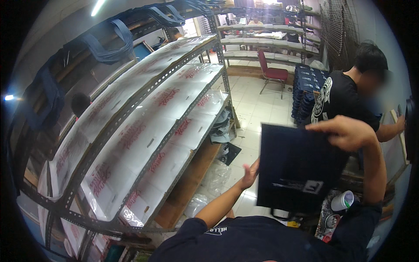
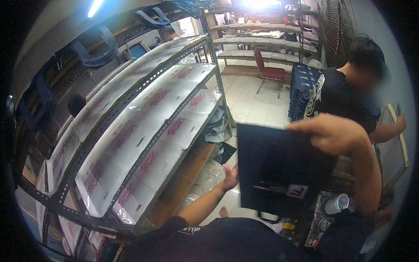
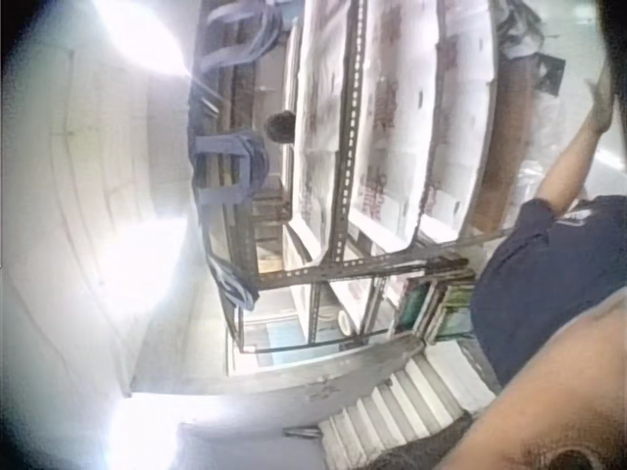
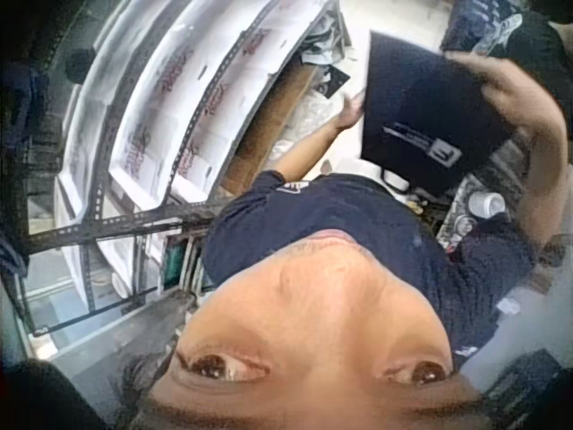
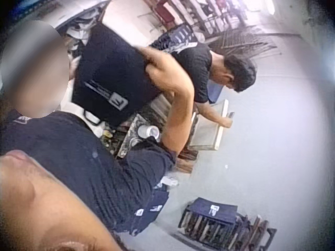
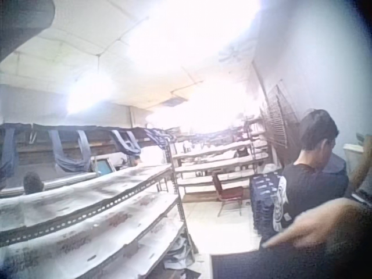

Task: The person repeatedly picks up blue tote bags from a table, folds them, and places them onto a metal shelving unit. The process is repeated continuously with multiple bags.

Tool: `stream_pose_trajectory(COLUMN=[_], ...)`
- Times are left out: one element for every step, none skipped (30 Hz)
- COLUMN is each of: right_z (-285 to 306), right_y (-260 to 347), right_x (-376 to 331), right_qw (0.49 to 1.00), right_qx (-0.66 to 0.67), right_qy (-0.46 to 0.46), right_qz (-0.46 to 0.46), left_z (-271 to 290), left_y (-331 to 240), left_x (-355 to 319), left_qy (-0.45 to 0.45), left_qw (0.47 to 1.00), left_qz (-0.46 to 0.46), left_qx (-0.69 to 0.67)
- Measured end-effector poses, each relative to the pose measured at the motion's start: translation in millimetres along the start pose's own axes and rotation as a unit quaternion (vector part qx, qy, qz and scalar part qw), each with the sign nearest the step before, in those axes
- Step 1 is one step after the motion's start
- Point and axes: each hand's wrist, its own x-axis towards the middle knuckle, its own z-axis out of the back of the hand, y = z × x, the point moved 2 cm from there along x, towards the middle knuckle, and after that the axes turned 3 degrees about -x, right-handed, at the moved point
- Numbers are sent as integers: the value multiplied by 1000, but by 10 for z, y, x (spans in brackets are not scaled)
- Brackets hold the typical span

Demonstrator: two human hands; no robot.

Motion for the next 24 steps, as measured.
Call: stream_pose_trajectory(right_z=[78,160,230,258,269,282,310,362,337,325,332,345,340,330,304,224,51,-188,-567,-1132,-1755,-2544,-3330,-3884], right_y=[-23,24,51,-27,-113,-163,-201,-251,-345,-423,-471,-520,-560,-658,-771,-847,-904,-963,-1183,-1381,-1502,-1608,-1670,-1336], right_x=[97,195,289,381,506,654,748,786,941,1076,1151,1218,1287,1325,1337,1253,1232,1156,1129,1225,1324,1436,1539,1679], right_qw=[1000,999,997,994,989,991,990,989,988,986,988,990,990,984,959,919,868,838,796,700,656,622,551,562], right_qx=[15,41,67,99,130,123,129,134,147,156,132,107,82,52,4,-50,-98,8,174,227,297,464,601,719], right_qy=[-7,-15,-23,-41,-58,-51,-50,-53,-46,-58,-76,-95,-112,-167,-281,-390,-487,-542,-572,-670,-681,-584,-466,-255], right_qz=[1,-14,-29,-31,-32,-21,-21,-30,-21,20,2,-17,-33,-18,-15,-21,-21,-63,-96,-94,-135,-239,-343,-320], left_z=[47,116,61,-35,-145,-238,-303,-302,-240,-155,-84,-117,-51,31,115,277,458,478,483,674,839,853,844,937], left_y=[-9,-25,-183,-397,-618,-831,-1003,-1123,-1219,-1306,-1374,-1502,-1602,-1725,-1835,-1874,-1905,-2058,-2249,-2216,-2201,-2213,-2235,-2245], left_x=[-198,-313,-405,-498,-589,-709,-778,-781,-849,-848,-809,-727,-642,-545,-434,-276,-159,-8,110,211,276,367,447,476], left_qy=[57,41,27,11,-4,-26,-38,-41,-51,-52,-53,-121,-138,-153,-169,-173,-188,-186,-184,-164,-147,-159,-172,-164], left_qw=[990,994,997,999,999,998,995,993,993,992,991,976,963,946,928,945,957,942,922,935,944,944,943,936], left_qz=[9,-5,-19,-32,-46,-59,-72,-83,-49,-17,15,42,46,51,59,38,22,33,41,50,58,84,110,123], left_qx=[-127,-99,-72,-41,-9,26,55,78,98,110,121,176,228,280,327,274,220,278,338,312,289,275,262,286])
